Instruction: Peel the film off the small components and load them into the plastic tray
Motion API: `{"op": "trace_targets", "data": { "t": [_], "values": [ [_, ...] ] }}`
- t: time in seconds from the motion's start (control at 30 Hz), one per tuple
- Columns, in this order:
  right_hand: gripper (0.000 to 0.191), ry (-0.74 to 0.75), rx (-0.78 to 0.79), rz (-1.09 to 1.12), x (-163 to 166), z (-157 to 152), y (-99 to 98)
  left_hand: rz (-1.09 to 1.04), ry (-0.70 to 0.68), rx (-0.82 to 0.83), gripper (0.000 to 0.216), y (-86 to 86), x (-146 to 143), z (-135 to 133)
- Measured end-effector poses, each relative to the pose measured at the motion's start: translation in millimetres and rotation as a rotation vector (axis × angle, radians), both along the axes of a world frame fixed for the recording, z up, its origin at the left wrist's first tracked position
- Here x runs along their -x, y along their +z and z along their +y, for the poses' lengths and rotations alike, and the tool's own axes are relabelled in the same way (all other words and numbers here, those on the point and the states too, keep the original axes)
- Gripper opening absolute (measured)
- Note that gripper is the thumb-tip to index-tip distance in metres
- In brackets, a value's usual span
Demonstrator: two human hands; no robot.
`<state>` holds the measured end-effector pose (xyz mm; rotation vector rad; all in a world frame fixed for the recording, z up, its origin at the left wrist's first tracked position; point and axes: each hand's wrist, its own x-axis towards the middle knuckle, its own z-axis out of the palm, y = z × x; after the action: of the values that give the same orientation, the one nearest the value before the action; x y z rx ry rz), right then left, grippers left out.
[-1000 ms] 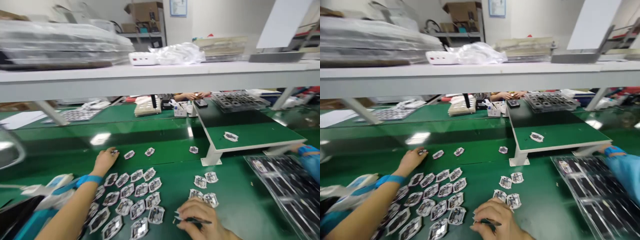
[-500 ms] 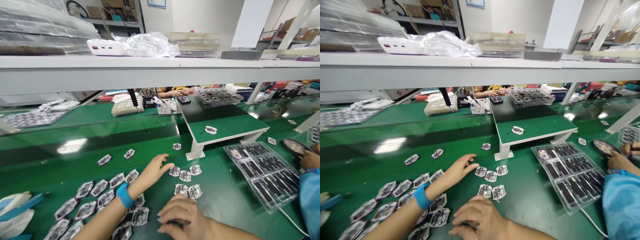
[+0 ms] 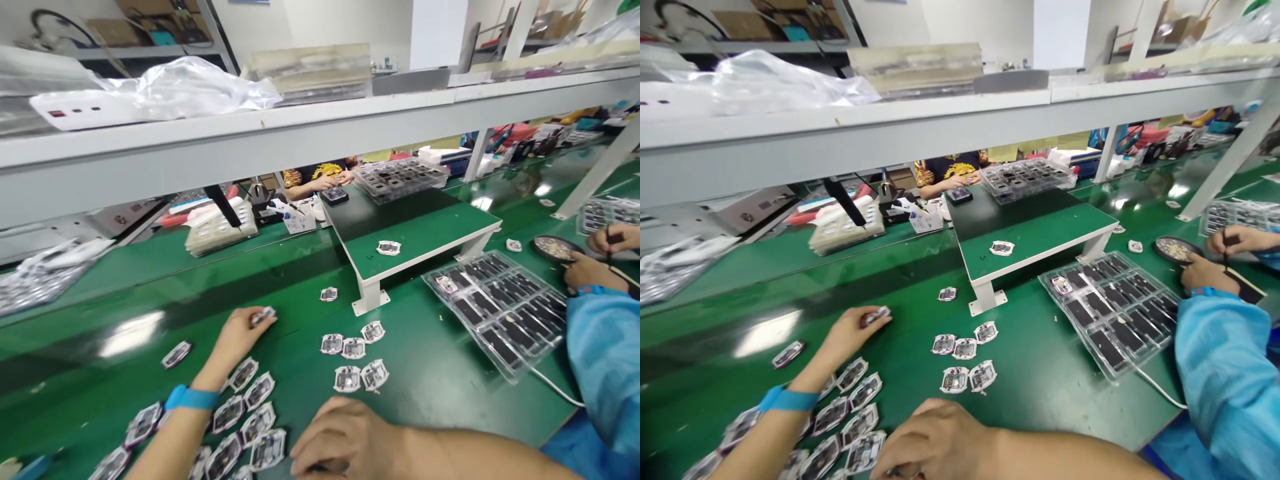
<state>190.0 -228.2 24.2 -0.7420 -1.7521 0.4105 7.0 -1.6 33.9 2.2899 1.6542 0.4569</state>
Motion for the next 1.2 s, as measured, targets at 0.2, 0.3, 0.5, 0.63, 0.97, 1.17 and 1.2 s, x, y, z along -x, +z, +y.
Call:
{"op": "trace_targets", "data": {
  "t": [0.2, 0.3, 0.5, 0.63, 0.97, 1.17, 1.2],
  "values": [
    [0.026, -0.013, 0.038, -0.012, 1.3, -1.6, -0.7, -0.118, -0.500, 0.094, 0.029, -10.6, -93.7, -43.5],
    [0.037, -0.039, 0.139, -0.063, 0.9, -5.7, 1.4, -0.132, -0.578, 0.151, 0.033, -17.3, -110.7, -47.4],
    [0.049, -0.044, 0.144, -0.065, -5.0, -11.3, 15.2, -0.160, -0.403, 0.121, 0.053, -25.0, -102.6, -12.4],
    [0.052, -0.046, 0.154, -0.068, -4.2, -9.7, 13.2, -0.190, -0.199, 0.059, 0.052, -28.7, -98.3, 8.3],
    [0.027, -0.047, -0.018, 0.096, -7.2, -0.1, 11.7, -0.578, -0.134, 0.306, 0.042, -15.9, -76.0, -40.2],
    [0.004, -0.131, 0.112, 0.325, -17.3, 3.4, 17.9, -0.853, -0.064, 0.568, 0.058, -0.8, -41.1, -125.1],
    [0.004, -0.151, 0.150, 0.342, -17.9, 4.3, 15.9, -0.918, -0.053, 0.631, 0.061, 0.0, -36.1, -137.3]
  ]
}}
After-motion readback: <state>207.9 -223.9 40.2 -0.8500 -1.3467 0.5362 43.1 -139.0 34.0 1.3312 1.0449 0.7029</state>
